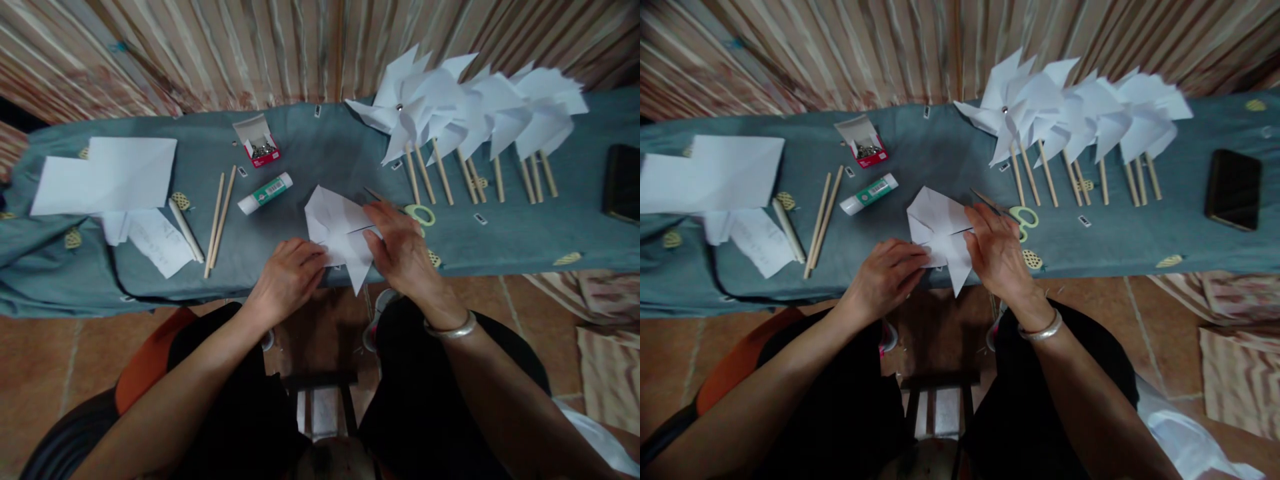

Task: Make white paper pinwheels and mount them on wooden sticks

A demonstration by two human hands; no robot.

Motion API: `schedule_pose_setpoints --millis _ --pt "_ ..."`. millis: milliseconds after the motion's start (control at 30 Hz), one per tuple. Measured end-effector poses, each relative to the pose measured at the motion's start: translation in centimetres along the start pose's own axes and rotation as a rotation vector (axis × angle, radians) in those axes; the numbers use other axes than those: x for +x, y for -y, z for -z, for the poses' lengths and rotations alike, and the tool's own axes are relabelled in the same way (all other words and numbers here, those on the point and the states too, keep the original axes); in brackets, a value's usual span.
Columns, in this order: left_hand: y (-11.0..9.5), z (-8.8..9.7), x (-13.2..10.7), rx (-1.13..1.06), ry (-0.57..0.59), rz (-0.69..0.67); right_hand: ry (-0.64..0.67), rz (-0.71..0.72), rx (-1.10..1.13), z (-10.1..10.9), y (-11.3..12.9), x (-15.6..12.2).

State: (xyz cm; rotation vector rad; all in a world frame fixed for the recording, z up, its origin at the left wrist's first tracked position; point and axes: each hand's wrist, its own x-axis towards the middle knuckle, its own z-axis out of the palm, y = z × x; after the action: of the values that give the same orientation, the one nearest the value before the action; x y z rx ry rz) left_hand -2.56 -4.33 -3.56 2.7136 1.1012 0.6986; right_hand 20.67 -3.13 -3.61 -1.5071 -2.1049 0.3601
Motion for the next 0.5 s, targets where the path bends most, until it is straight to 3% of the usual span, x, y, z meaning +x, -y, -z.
schedule_pose_setpoints --millis 233,400,500 --pt "3.1 0.8 -0.2 0.008 -0.015 0.126 -0.036 0.005 0.015 0.9 0.9 -1.1" --pt "1.4 0.4 0.2 0.009 -0.069 0.085 -0.046 0.041 -0.038 0.6 0.9 -1.3" --pt "-0.1 -0.2 0.5 0.011 -0.016 0.008 -0.056 0.052 -0.059 0.4 0.9 -1.2"
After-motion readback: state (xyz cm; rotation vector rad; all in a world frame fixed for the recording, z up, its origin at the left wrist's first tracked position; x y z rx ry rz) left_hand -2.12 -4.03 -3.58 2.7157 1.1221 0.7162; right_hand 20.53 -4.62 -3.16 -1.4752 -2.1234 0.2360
